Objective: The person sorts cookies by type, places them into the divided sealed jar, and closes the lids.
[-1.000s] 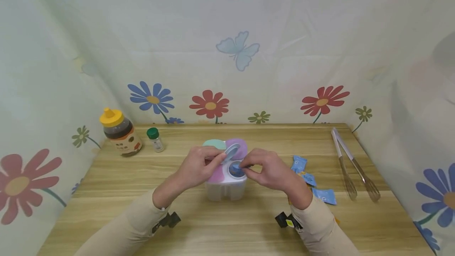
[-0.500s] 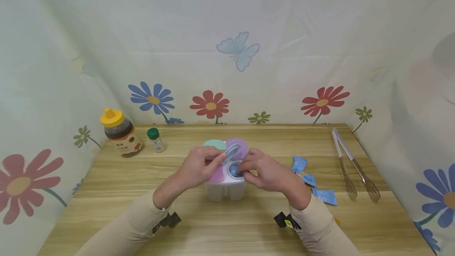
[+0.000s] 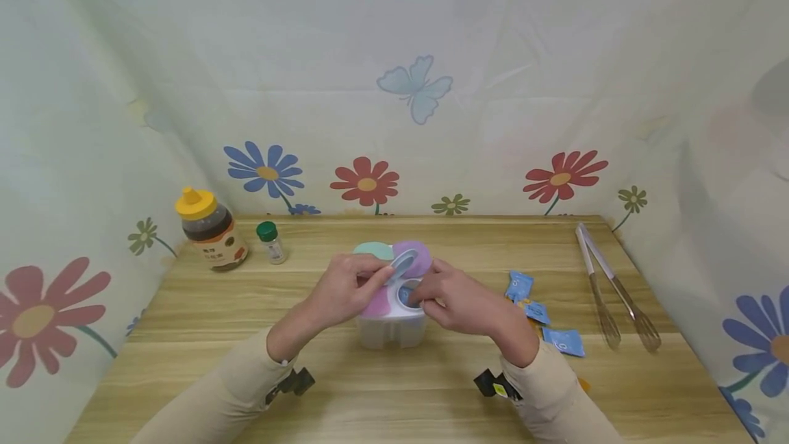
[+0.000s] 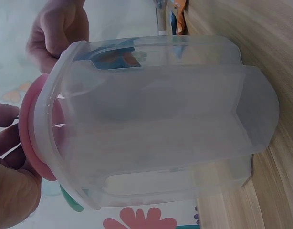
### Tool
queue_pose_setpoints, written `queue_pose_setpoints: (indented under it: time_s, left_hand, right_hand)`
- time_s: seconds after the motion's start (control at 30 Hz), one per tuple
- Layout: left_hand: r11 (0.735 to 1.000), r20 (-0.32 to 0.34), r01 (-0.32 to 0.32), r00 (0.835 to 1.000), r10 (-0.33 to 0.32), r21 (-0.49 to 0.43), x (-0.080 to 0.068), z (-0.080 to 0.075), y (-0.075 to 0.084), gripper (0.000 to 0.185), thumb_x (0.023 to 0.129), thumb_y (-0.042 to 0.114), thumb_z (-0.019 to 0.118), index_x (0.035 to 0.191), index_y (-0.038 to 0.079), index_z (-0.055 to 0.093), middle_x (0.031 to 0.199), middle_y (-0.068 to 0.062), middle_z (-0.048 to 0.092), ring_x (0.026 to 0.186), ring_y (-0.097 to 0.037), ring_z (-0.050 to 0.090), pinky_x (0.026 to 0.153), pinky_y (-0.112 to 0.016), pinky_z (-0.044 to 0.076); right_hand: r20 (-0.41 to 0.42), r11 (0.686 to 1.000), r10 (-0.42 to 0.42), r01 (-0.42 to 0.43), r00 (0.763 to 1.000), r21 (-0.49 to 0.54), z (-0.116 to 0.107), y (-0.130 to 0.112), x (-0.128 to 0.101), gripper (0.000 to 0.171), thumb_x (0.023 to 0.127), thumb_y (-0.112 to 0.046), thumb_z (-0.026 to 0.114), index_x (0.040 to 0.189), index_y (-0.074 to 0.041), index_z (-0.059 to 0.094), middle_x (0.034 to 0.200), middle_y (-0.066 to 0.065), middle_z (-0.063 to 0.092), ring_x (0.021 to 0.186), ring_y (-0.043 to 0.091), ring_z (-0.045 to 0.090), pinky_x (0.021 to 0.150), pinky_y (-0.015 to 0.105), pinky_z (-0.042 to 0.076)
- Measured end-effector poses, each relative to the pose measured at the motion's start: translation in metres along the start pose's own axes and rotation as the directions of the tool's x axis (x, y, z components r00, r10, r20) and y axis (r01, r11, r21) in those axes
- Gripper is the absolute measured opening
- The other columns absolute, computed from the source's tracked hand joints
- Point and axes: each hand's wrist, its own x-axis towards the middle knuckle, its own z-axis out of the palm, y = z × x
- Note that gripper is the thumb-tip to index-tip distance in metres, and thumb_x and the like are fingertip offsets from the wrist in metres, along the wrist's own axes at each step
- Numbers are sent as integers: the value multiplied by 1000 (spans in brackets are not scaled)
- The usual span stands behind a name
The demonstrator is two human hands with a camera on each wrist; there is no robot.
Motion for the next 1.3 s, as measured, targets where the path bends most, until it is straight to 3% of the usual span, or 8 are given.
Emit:
queue_pose_setpoints:
  time_s: [0.23, 0.67, 0.9, 1.13, 1.3]
  left_hand:
    - [1000, -2, 13, 1000, -13, 0, 0, 0, 1, 20, 96, 19, 63, 95, 4, 76, 76, -1, 68, 62, -2, 57, 53, -17, 50]
    - [1000, 10, 19, 1000, -19, 5, -1, 2, -1, 20, 96, 20, 63, 97, 5, 76, 80, -2, 71, 68, -2, 61, 59, -16, 53]
    - [1000, 9, 27, 1000, -27, 12, -1, 1, 1, 20, 96, 20, 63, 96, 5, 76, 76, 1, 68, 63, -4, 56, 54, -18, 50]
    - [999, 13, 39, 999, -39, 8, -1, 1, 3, 19, 95, 19, 63, 96, 5, 76, 77, 0, 69, 65, -4, 58, 56, -18, 52]
    - [998, 17, 55, 998, -55, 8, -1, 1, 4, 19, 95, 19, 63, 97, 5, 76, 77, 0, 69, 64, -4, 57, 56, -19, 52]
  right_hand:
    - [-145, 999, -26, 29, 989, 22, 1, 3, -6, 20, 84, 1, 64, 92, -15, 74, 95, -10, 70, 86, 6, 56, 71, 23, 49]
    - [-247, 998, -35, 48, 968, 45, 4, 8, -14, 22, 80, 2, 69, 95, -14, 73, 98, -5, 70, 88, 8, 62, 69, 19, 51]
    - [-300, 996, 12, 14, 954, 83, 3, 13, -17, 23, 80, 2, 73, 97, -14, 72, 98, -3, 70, 89, 9, 64, 77, 16, 52]
    - [-356, 997, 21, 9, 934, 83, 4, 23, -20, 25, 78, 6, 75, 96, -10, 71, 95, -1, 71, 85, 11, 65, 75, 18, 53]
    - [-367, 996, 87, -69, 926, 60, 2, 28, -24, 24, 79, 1, 77, 98, -11, 71, 94, 1, 71, 83, 9, 64, 74, 20, 54]
